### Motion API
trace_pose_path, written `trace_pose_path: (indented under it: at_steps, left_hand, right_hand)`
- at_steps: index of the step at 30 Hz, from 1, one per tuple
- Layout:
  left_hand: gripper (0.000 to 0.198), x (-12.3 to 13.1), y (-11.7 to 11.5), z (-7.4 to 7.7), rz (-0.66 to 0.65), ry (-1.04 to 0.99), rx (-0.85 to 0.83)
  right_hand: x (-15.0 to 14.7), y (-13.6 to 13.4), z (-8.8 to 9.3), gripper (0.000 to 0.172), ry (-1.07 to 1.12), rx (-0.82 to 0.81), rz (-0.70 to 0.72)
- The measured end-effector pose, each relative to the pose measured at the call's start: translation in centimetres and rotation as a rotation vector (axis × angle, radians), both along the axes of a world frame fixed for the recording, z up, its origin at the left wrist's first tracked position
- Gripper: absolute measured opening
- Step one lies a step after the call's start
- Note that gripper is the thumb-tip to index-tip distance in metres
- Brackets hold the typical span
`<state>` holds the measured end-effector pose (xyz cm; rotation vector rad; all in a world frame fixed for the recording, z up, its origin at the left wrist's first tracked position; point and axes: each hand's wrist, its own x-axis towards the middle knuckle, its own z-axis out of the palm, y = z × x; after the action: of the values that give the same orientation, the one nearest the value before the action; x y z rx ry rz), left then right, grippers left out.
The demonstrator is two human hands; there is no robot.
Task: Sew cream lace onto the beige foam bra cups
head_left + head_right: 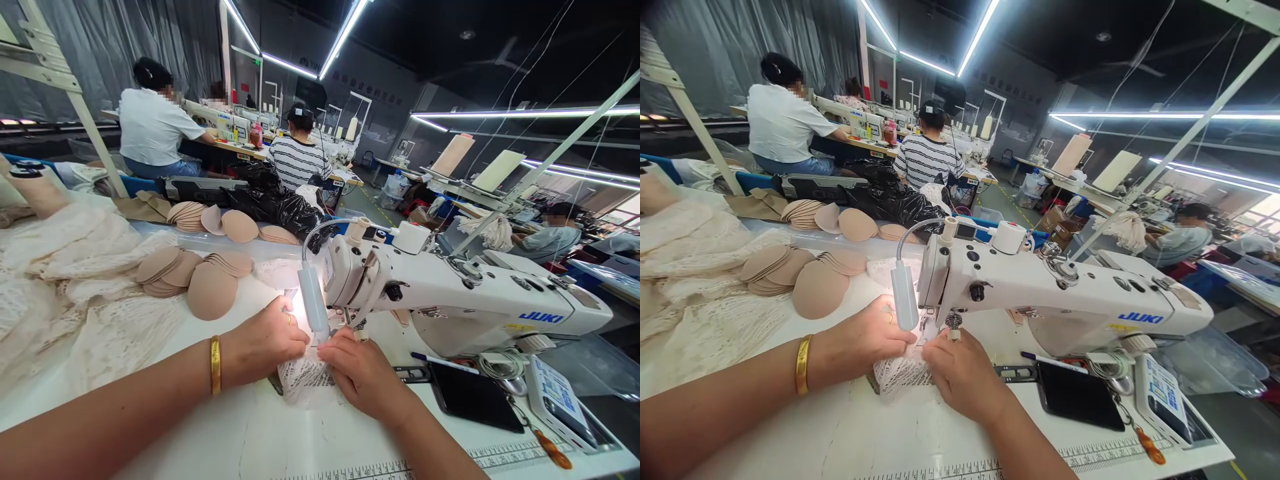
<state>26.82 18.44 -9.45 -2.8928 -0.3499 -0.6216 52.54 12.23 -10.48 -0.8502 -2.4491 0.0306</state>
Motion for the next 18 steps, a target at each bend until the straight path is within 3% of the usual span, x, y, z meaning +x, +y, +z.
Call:
trace_pose_path:
  at_steps: [6,13,18]
  left_hand:
    - [0.029,1.1,-0.9,-0.5,0.127,-0.056,0.057]
    - [0.028,1.9,-1.1,-0.8,0.175,-0.065,-0.023]
    - [0.029,1.5,-1.2,-0.3,0.166,-0.025,-0.097]
  right_hand:
    - [0.6,0.5,-0.5,0.03,-0.029,-0.048,-0.264]
    - [0.3,1.1,-0.4,0.025,0.056,-0.035,-0.32]
    - [0.3,0.8,-0.1,0.031,0.086,-0.031,-0.237]
